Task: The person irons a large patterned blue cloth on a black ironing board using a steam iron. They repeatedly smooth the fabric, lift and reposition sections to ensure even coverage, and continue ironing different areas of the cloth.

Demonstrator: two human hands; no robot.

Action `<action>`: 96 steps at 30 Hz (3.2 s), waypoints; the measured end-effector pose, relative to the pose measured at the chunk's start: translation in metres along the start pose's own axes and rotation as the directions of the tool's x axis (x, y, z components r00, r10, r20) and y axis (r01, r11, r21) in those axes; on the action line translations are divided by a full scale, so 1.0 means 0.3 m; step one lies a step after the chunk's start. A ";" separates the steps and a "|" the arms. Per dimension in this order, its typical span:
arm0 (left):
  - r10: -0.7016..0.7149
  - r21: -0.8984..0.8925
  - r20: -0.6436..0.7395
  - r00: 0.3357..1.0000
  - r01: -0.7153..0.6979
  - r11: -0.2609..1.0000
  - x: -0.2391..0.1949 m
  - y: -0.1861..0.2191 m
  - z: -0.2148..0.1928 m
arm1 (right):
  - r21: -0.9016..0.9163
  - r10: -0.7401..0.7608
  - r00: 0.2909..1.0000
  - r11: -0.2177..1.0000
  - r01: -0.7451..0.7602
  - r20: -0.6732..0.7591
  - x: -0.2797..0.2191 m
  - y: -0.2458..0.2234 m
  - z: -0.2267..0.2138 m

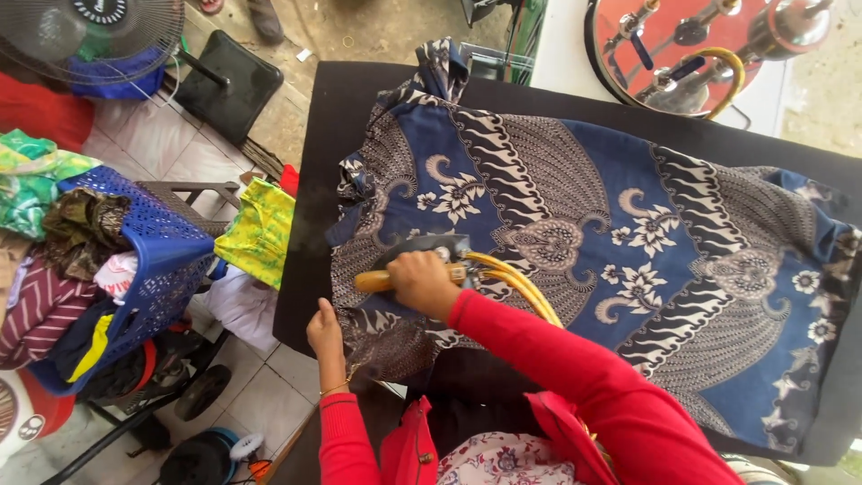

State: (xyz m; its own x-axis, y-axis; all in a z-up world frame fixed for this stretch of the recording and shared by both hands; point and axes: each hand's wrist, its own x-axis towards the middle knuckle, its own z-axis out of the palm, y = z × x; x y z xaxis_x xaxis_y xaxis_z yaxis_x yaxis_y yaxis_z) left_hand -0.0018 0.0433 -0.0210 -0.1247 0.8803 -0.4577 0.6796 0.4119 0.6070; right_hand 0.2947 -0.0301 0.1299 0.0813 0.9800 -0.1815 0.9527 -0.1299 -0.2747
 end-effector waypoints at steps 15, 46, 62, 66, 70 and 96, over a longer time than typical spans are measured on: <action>0.190 0.260 -0.105 0.976 -0.158 0.953 0.021 0.021 0.050 | -0.022 0.352 0.935 0.936 -0.352 0.030 -0.702 0.493 0.129; -0.274 -0.786 0.166 0.947 0.294 0.543 -0.984 0.127 0.482 | 0.117 0.669 0.685 0.686 -0.718 0.287 -1.836 0.714 0.173; -0.206 -0.680 0.252 0.946 0.325 0.658 -1.186 0.218 0.510 | 0.270 0.993 0.113 0.102 -0.957 0.025 -2.269 1.574 0.050; -0.226 -0.715 0.256 0.940 0.342 0.611 -1.160 0.193 0.521 | 0.186 0.958 0.268 0.246 -0.951 0.106 -2.326 1.456 0.067; -0.200 -0.690 0.307 0.931 0.362 0.627 -1.157 0.200 0.525 | 0.103 0.904 0.410 0.399 -0.911 0.120 -2.394 1.268 0.173; -0.085 -0.727 0.401 0.912 0.373 0.576 -1.022 0.211 0.530 | 0.359 0.975 -0.141 -0.196 -0.913 0.173 -2.688 1.071 0.499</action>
State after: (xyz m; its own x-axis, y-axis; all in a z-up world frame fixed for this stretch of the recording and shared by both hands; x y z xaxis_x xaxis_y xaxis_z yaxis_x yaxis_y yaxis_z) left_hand 0.1945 -0.2380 0.0545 0.1187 0.6735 -0.7296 -0.1807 0.7372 0.6511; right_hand 0.4915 -0.8847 0.0466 0.8667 -0.2910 -0.4052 -0.3657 -0.9230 -0.1193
